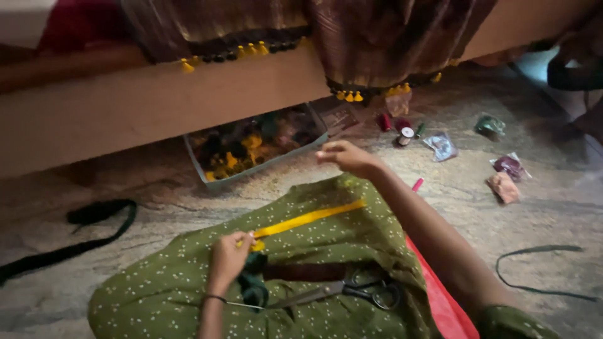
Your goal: Attaching and sewing decorative yellow tassels to the border of a saree.
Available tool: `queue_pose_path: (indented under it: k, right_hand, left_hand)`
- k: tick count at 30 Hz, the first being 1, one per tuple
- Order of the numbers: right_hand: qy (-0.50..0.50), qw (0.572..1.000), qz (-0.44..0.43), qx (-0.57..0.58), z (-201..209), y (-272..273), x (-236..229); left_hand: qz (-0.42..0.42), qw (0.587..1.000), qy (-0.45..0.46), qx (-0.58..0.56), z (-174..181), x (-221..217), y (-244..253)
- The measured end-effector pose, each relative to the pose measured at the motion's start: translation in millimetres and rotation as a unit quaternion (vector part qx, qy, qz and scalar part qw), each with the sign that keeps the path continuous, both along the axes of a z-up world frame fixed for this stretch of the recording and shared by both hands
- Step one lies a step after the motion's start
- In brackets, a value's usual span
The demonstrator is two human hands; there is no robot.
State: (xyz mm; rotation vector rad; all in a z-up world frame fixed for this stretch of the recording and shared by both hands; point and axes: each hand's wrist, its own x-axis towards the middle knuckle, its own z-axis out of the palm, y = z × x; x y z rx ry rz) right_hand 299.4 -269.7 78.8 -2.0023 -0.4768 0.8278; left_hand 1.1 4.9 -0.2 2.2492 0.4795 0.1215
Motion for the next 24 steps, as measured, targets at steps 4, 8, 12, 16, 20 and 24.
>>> queue_pose_path:
  k: [4,8,12,16,20,24]
  right_hand:
    - [-0.021,0.997,0.073,0.011,8.4,76.2,-20.7]
    - [0.05,0.968,0.226,0.096,-22.2,132.8,-46.5]
    - [0.161,0.907,0.363,0.141,-32.5,158.4,-91.3]
    - [0.285,0.883,0.335,0.163,-47.8,167.7,-110.3]
    - [0.342,0.852,0.34,0.203,-58.7,164.0,-108.7]
    - [0.311,0.879,0.303,0.197,-78.4,155.1,-96.9]
  left_hand:
    - [-0.02,0.999,-0.025,0.016,-0.7,-2.5,-8.2]
    - [0.052,0.994,0.051,0.08,43.2,3.8,-17.5]
    - [0.152,0.987,-0.003,0.047,43.0,14.3,-15.3]
    - [0.098,0.981,-0.073,-0.148,28.0,19.6,-3.3]
    - [0.103,0.965,-0.121,-0.209,-20.3,18.2,5.8]
    - [0.172,0.976,-0.015,-0.13,23.9,16.1,-3.0]
